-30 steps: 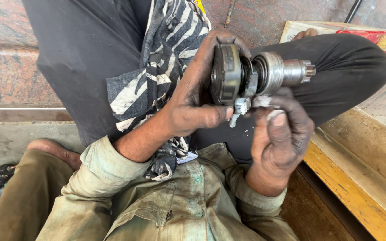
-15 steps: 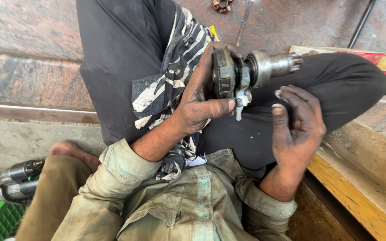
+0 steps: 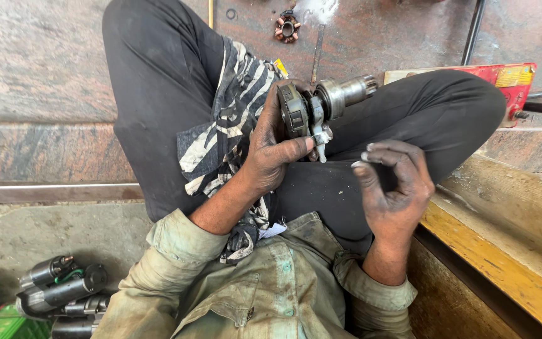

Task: The person sits on the workshop floor and works on a starter motor held on their lap. They wipe and clean the starter's drive assembly with a cloth and a small abrasive piece, manipulate its gears and parts by hand, and press components together while reassembling the unit.

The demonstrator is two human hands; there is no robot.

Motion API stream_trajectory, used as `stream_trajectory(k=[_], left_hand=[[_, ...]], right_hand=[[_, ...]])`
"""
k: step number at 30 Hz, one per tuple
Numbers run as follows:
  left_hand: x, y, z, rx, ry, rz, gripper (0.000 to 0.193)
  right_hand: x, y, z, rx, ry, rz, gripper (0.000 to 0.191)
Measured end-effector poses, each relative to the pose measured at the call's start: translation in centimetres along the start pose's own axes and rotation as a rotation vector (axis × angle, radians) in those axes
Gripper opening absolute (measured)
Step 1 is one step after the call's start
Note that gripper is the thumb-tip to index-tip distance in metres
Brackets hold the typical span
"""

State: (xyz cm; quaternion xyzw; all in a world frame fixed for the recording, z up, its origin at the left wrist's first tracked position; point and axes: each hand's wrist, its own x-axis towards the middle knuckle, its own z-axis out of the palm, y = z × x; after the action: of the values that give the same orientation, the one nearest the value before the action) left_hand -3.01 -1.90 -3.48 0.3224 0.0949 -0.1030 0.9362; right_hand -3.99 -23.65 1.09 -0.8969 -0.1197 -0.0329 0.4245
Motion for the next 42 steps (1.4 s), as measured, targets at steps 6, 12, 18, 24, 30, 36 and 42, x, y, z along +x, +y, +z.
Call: stream_trajectory(k=[6,12,18,24,30,36,42], left_hand=[[1.4,-1.5,-0.5,-0.085,0.121,-0.039,0.068],[3.3,-1.3,-0.8,0.016,0.242,0.049,0.064],[7.3,0.9,-0.4,0.443,0.330,0.002,0.049],[12.1,4.0,0.8,1.383,0.007,0.525,0.074],[14.8,4.4,-0.4,1.604,0.239,0.072,0.064],[12.5,6.2,-2.8,0.412,0.286,-0.117,0.040],[11.8,5.8,-4.1,0.041,0.194,-0.395,0.029]], right_hand=[[1.7,-1.8,2.7,0.398,-0.176,0.191,0.037],[4.6,-0.9,6.0,0.465,-0.158,0.342,0.024],[5.6,0.2,7.5,0.508,-0.174,0.440,0.022],[6.1,0.0,7.6,0.399,-0.211,0.463,0.024],[6.9,-1.1,7.0,0.186,-0.109,0.279,0.023],[5.7,-0.4,1.9,-0.507,0.390,0.104,0.037],[7.1,1.2,-5.7,-0.301,0.377,0.545,0.063]])
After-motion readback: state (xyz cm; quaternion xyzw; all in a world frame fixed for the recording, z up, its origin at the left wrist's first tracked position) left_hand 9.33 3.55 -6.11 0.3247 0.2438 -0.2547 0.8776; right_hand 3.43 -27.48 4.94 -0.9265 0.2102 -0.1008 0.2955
